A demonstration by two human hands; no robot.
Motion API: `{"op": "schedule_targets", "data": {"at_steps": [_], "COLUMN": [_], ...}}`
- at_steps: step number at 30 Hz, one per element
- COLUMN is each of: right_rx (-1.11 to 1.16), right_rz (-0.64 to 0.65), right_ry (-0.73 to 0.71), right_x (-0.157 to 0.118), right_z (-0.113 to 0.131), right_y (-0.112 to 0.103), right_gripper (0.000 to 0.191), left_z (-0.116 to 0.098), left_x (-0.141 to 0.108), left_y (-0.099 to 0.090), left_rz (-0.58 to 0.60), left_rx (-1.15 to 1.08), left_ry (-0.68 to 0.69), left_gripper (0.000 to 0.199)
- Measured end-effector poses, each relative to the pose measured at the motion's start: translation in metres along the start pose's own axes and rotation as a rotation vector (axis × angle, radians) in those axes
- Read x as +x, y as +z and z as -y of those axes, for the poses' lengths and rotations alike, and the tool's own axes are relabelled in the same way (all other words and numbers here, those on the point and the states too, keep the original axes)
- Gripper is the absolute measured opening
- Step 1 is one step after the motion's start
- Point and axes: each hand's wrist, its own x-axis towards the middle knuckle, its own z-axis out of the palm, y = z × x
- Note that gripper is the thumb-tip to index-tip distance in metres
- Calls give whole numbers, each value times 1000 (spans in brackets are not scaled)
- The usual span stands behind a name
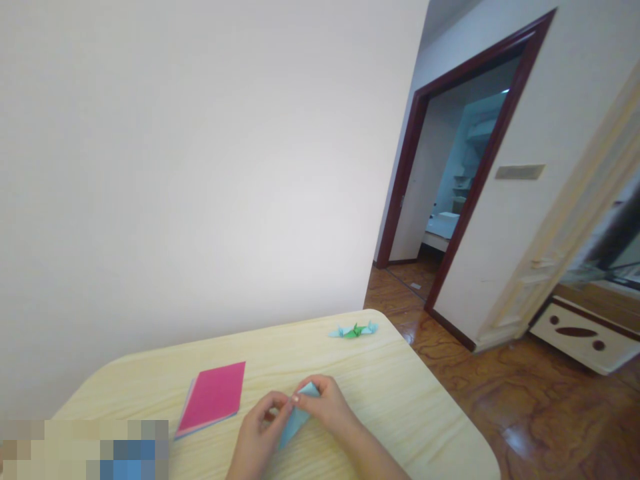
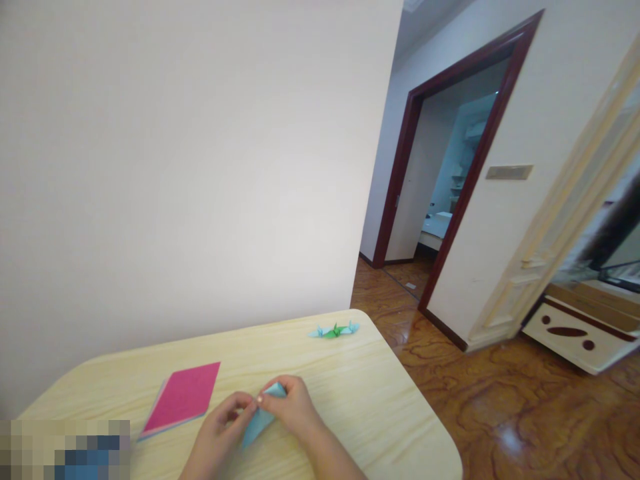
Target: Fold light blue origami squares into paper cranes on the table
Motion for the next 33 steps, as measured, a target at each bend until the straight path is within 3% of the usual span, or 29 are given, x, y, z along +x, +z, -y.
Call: {"op": "schedule_targets", "data": {"at_steps": [7, 13, 18, 21, 26, 30, 33], "right_rx": [173, 241, 319, 308, 280, 284, 271], "right_rz": [0, -121, -248, -184, 89, 75, 80], "right_ry": [62, 93, 76, 70, 62, 61, 51], "right_x": [-1, -1, 10, 11, 3, 2, 2], "right_z": [2, 2, 1, 2, 2, 3, 4], "right_y": [0, 3, -15, -18, -5, -3, -3], "right_gripper": [32, 29, 38, 44, 53, 47, 44], "left_z": [8, 1, 4, 9, 11, 8, 11], "left_x": [2, 1, 4, 8, 10, 10, 10], "left_y": [-3, 1, -4, -7, -8, -8, -7], "left_rz": [35, 7, -76, -72, -1, 47, 26], "left_rx": [-103, -70, -121, -162, -239, -376, -430], "left_ry": [-40, -61, -116, -134, -171, -183, -136], "left_gripper": [33, 34, 39, 41, 44, 52, 47]}}
